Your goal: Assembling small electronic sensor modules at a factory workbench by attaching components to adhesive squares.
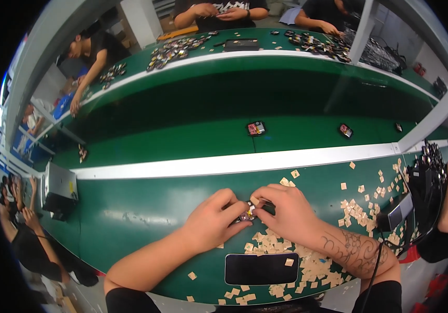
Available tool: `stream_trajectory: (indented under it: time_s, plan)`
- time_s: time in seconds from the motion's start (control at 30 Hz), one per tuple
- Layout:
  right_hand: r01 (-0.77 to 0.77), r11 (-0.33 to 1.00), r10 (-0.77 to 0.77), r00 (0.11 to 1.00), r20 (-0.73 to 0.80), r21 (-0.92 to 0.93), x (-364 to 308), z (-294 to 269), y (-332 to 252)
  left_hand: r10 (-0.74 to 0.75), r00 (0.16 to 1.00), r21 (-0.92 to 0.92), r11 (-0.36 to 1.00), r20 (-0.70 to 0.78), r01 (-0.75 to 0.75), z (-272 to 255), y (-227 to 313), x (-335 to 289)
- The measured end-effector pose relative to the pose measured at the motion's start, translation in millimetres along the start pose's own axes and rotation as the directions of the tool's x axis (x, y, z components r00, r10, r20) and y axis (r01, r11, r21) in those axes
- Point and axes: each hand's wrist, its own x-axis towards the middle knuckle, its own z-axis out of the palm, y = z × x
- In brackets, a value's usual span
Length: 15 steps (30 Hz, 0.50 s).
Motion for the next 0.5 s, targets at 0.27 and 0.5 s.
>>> stream_trajectory:
  time_s: [0.27, 0.5]
  plan:
    - [0.032, 0.987, -0.004, 0.984, -0.178, 0.156, 4.9, -31.7, 15.4, 0.107, 0.992, 0.127, 0.985, 0.071, -0.115, -4.0, 10.3, 8.2]
    - [0.086, 0.995, -0.076, 0.983, -0.165, 0.05, 10.6, -29.2, 25.6, 0.139, 0.985, 0.2, 0.967, 0.107, -0.158, -9.8, 12.3, 14.4]
